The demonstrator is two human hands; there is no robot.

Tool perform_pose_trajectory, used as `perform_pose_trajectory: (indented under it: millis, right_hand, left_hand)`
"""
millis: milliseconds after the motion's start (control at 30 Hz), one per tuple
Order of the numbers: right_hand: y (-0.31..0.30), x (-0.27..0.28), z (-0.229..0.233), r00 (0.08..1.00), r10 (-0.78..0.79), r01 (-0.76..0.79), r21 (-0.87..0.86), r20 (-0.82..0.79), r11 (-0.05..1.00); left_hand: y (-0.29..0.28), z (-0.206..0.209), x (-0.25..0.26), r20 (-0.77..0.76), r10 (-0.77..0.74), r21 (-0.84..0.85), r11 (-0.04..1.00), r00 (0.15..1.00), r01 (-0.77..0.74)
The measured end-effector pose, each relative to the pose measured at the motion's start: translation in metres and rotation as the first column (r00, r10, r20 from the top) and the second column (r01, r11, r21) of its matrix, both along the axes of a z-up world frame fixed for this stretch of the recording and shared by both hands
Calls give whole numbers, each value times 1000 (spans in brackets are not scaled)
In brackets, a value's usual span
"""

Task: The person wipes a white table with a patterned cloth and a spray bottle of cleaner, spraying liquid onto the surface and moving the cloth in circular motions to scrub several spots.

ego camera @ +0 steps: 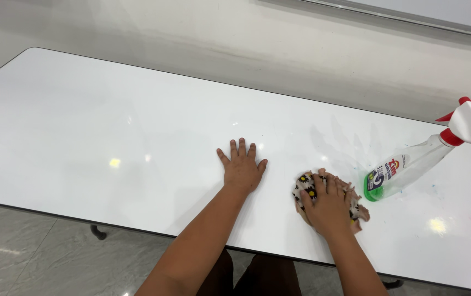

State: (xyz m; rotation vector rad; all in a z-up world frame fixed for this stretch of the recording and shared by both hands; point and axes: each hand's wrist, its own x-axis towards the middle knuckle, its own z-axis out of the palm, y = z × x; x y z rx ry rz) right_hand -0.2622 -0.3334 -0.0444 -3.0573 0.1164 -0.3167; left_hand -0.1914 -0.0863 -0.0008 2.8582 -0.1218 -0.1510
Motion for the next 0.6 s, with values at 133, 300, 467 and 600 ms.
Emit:
perform_pose_trajectory:
  millis: [133, 300, 467, 600]
  right_hand:
    - [-10, 30, 6, 995, -13, 13, 4, -95, 1000]
    - [-22, 98, 14, 995, -89, 90, 30, -40, 995]
    - [-11, 71, 13, 998, -41, 42, -22, 47, 999]
    - [3, -6, 12, 999, 10, -8, -84, 30, 996]
  left_hand:
    - [0, -1, 0, 5, 2, -1, 1000, 1000, -2]
    - [1, -2, -2, 22, 7, -6, 1000, 1000, -7]
    - [1, -2, 0, 29, 20, -25, 1000, 999, -19]
    - [1, -3, 0, 27, 10, -27, 1000, 1000, -9]
